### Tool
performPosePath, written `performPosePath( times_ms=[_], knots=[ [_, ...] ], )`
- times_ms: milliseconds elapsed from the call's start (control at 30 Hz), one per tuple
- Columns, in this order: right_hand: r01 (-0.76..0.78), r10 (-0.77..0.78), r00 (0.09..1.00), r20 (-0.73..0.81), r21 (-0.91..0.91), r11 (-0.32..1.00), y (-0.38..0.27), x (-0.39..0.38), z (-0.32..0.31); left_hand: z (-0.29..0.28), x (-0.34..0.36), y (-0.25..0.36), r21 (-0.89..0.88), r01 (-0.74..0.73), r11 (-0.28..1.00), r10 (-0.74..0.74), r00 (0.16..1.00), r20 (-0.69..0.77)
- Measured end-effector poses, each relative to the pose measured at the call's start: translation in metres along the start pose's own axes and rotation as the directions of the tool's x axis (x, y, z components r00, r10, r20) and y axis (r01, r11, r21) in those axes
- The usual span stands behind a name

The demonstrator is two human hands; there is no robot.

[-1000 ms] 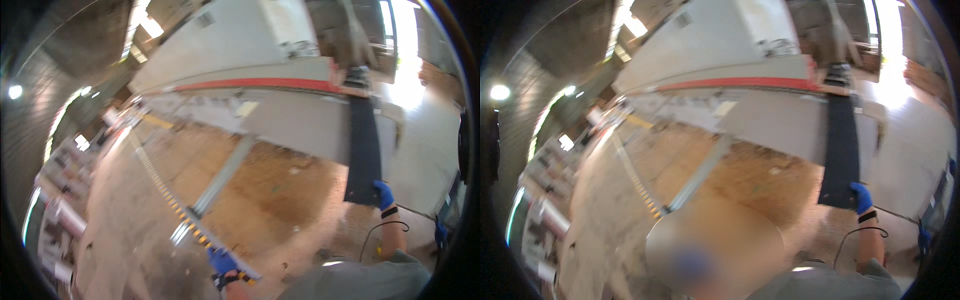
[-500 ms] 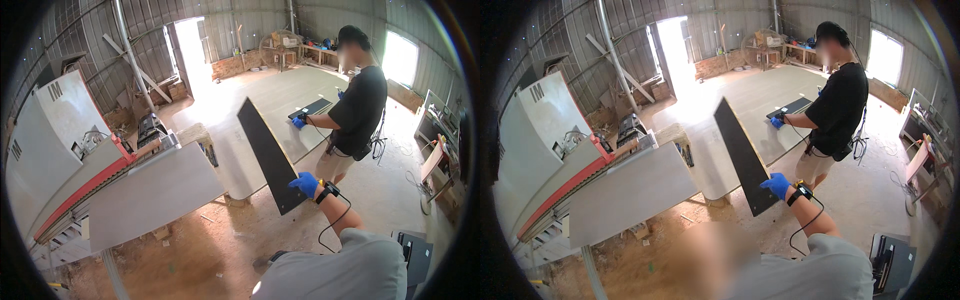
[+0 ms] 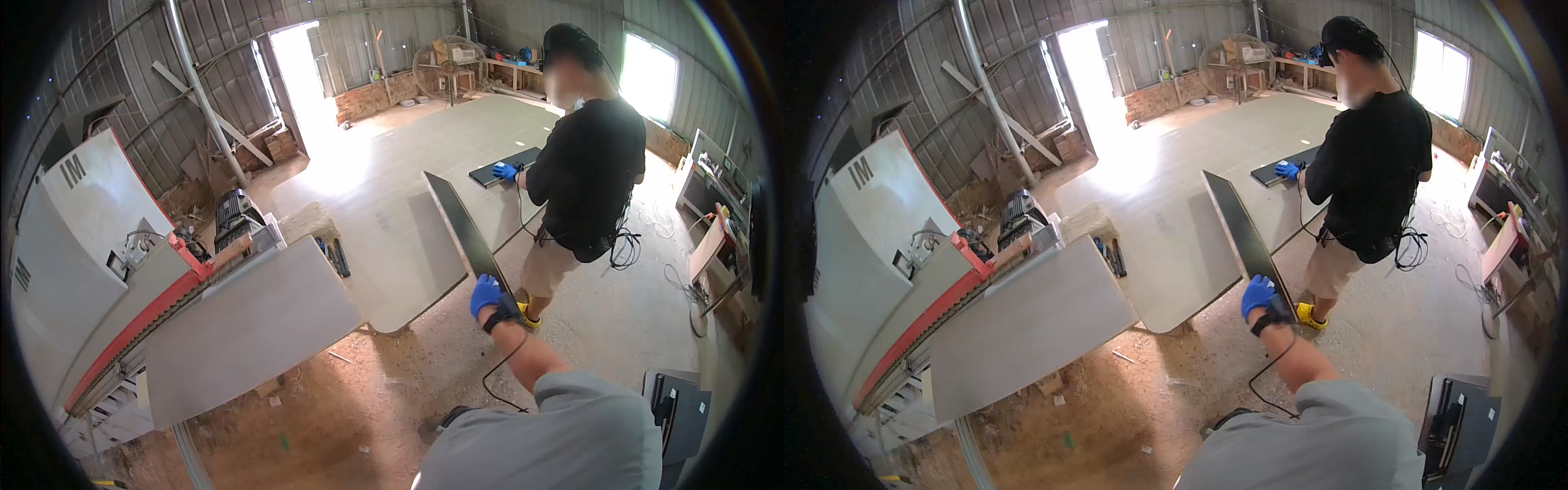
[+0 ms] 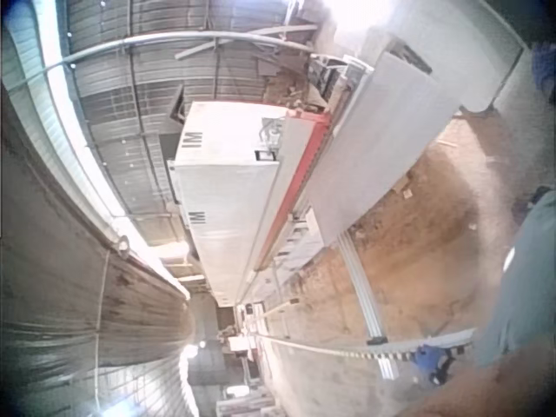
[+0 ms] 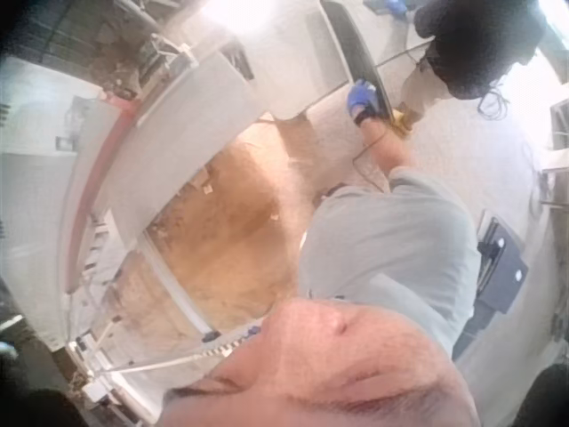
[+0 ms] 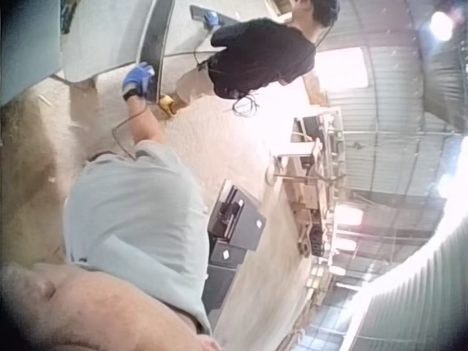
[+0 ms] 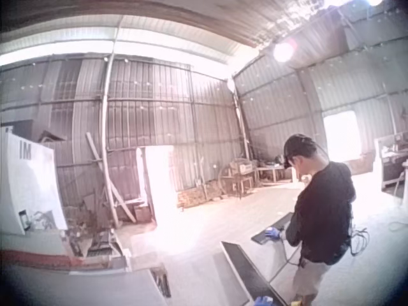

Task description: Feeding wood panels into an edge-banding machine and organizing them on a work table.

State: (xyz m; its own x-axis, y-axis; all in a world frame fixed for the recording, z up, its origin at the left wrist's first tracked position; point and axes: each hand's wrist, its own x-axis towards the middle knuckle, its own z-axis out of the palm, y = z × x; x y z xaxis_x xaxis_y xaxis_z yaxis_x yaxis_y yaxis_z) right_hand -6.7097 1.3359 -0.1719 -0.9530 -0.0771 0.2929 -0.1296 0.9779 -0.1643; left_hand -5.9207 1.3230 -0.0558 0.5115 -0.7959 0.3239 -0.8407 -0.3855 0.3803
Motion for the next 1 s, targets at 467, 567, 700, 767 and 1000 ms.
performPosePath(
  times_ms=[467, 567, 700, 767, 1000],
  knots=[
    [0.554, -0.525, 0.785, 0.329, 0.006, 0.832, -0.082, -0.006, 0.144, -0.003, -0.019, -0.196, -0.880, 0.099, -0.465, -0.395, 0.866, 0.306],
    [0.779, -0.653, 0.621, 0.433, -0.256, 0.572, -0.009, 0.041, 0.163, 0.023, -0.038, -0.193, -0.980, 0.117, 0.161, -0.340, 0.939, 0.056],
    [0.832, -0.824, 0.242, 0.512, -0.546, -0.095, -0.016, 0.030, 0.144, -0.022, -0.092, -0.131, -0.225, 0.121, 0.967, -0.151, 0.981, -0.122],
    [0.952, -0.874, 0.224, 0.432, -0.289, 0.101, -0.015, -0.009, 0.115, -0.044, -0.109, -0.110, -0.166, 0.146, 0.975, -0.132, 0.987, 0.094],
    [0.383, -0.957, -0.195, 0.214, 0.915, 0.126, -0.023, -0.420, -0.229, -0.090, -0.186, -0.172, -0.909, 0.177, 0.377, 0.273, 0.917, 0.292]
  ],
)
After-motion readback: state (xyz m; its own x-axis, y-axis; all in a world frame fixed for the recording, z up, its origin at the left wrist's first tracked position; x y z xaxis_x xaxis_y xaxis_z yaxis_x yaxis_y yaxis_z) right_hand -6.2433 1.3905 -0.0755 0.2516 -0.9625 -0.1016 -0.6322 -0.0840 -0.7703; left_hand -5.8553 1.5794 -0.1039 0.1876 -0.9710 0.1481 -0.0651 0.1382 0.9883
